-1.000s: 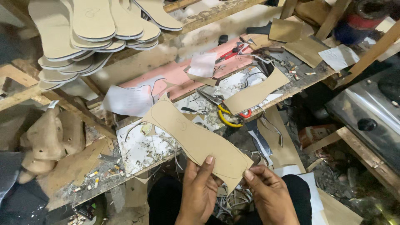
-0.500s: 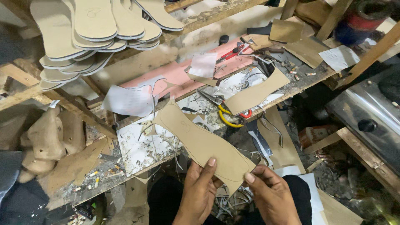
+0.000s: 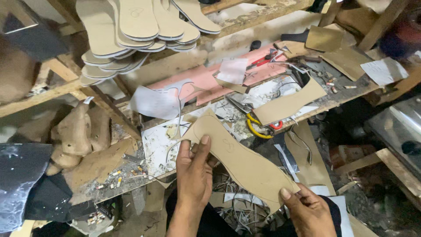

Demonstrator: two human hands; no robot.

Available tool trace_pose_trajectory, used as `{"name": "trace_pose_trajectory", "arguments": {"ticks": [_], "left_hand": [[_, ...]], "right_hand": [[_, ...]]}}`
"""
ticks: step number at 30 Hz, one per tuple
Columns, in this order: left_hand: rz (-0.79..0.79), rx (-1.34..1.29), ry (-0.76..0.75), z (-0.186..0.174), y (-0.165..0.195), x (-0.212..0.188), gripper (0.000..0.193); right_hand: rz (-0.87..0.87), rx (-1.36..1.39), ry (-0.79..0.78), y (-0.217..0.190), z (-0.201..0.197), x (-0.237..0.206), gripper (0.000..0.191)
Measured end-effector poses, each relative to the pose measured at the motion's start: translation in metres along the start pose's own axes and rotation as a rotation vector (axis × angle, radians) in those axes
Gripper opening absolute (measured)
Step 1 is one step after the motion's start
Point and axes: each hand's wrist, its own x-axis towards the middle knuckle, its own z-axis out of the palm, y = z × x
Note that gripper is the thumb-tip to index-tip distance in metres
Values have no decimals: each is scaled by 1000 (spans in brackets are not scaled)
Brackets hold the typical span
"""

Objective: The person cuts shoe insole boards with scissors, trimming excess material along a drawn outline. They set the scissors down, peel a white backing layer off a cut piece, align the pieces together, then pick the scissors back up and continue trimming the edge of another insole board.

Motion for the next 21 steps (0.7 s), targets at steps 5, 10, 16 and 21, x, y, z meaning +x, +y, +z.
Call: {"name": "trace_pose_trajectory", "arguments": {"ticks": [5,10,16,21], "left_hand": [[43,76,47,3,11,13,47],[139,94,112,2,1,24,42],[84,71,-9,-6,-6,48,46],[-42,42,-84,-1,-10,57,48]], "right_hand": [[-130,-213,12,36,-38,28,40],[-54,-375,-98,49,-67,54,55],[18,-317,-116,51,-46,54,48],[193,-277,-282,41,-31,43,48]]}}
